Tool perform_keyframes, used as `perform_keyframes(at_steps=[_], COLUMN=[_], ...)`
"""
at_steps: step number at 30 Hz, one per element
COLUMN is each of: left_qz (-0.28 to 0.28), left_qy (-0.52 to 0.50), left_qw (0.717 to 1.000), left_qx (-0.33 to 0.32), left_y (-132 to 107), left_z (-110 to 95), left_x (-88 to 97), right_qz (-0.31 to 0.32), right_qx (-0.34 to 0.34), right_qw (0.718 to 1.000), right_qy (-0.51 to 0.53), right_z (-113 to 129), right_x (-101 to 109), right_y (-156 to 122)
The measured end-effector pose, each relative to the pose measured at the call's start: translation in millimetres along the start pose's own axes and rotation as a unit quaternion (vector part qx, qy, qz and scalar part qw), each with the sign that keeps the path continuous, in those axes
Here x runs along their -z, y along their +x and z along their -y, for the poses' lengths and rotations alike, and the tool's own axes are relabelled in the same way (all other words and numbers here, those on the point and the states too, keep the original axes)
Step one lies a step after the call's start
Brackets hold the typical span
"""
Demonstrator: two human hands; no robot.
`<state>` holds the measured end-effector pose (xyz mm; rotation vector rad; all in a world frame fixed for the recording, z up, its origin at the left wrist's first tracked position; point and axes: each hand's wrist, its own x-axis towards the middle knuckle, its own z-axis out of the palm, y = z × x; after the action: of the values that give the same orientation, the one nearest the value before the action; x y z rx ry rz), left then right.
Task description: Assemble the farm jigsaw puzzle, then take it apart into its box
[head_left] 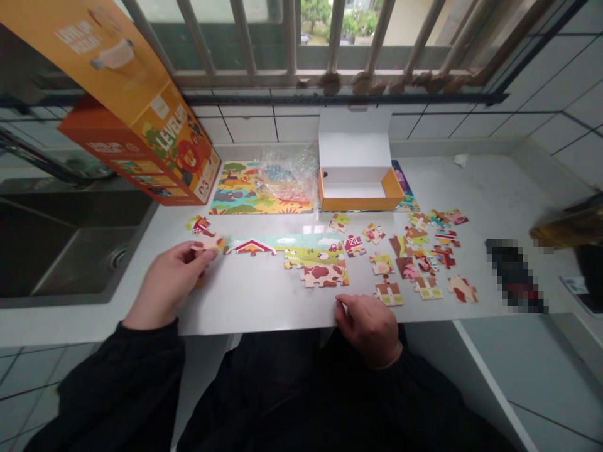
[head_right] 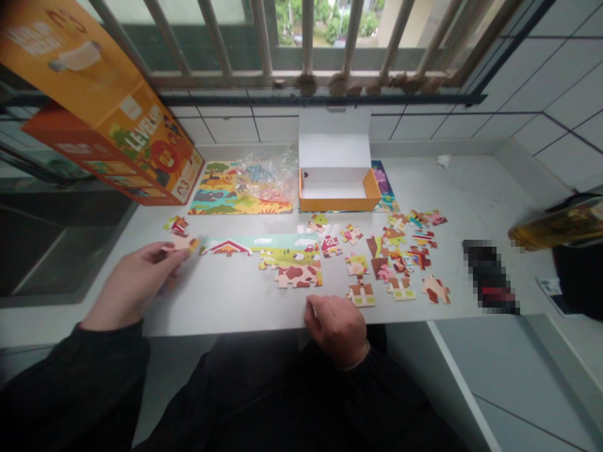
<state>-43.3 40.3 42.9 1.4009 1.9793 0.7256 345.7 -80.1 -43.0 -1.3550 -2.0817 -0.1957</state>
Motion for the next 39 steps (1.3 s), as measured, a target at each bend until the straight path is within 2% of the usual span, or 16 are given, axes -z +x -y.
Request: perform_keyframes(at_steps=[1, 2, 4, 6, 8, 11, 20, 25, 32, 35, 39], left_qz=[0.017, 0.056, 0.129, 0.202, 0.248, 0.281, 0.364, 0.401, 0.447, 0.448, 0.452], left_qy=[-0.048, -0.106, -0.21, -0.26, -0.282, -0.315, -0.367, -0.361, -0.354, -0.379, -0.414], left_qw=[0.999, 0.993, 0.968, 0.943, 0.925, 0.905, 0.85, 0.839, 0.821, 0.807, 0.777], left_qx=[0.007, 0.014, 0.033, 0.047, 0.051, 0.058, 0.097, 0.072, 0.037, 0.066, 0.146], left_y=[-10.9, -21.5, -41.2, -58.4, -72.7, -89.7, -125.1, -131.0, -131.2, -133.0, -136.7], left_z=[-5.9, -11.5, -21.2, -29.0, -35.2, -43.1, -57.8, -61.5, -63.6, -64.0, -61.2], left_x=[-15.4, -30.9, -60.1, -84.0, -101.3, -117.2, -145.7, -155.1, -152.4, -154.0, -157.9], right_qz=[0.0, 0.001, 0.003, 0.003, -0.001, -0.009, -0.039, -0.008, 0.046, 0.056, 0.06], right_qx=[0.0, -0.002, -0.003, -0.003, 0.0, 0.002, 0.001, -0.015, -0.039, -0.043, -0.071], right_qw=[1.0, 1.0, 1.0, 1.0, 1.0, 1.0, 0.991, 0.983, 0.973, 0.971, 0.969], right_qy=[-0.002, -0.004, -0.005, -0.006, -0.008, -0.006, 0.13, 0.182, 0.223, 0.23, 0.231], right_z=[0.0, 0.1, 0.5, 1.0, 1.6, 1.7, -4.2, -7.6, -13.0, -12.7, -9.8], right_x=[0.0, 0.0, 0.0, 0.0, 0.3, 1.6, 9.8, 14.0, 21.3, 22.9, 26.4], right_y=[-0.3, -0.5, -0.3, 0.9, 2.4, 3.5, -3.3, -2.2, 0.1, -1.2, -3.3])
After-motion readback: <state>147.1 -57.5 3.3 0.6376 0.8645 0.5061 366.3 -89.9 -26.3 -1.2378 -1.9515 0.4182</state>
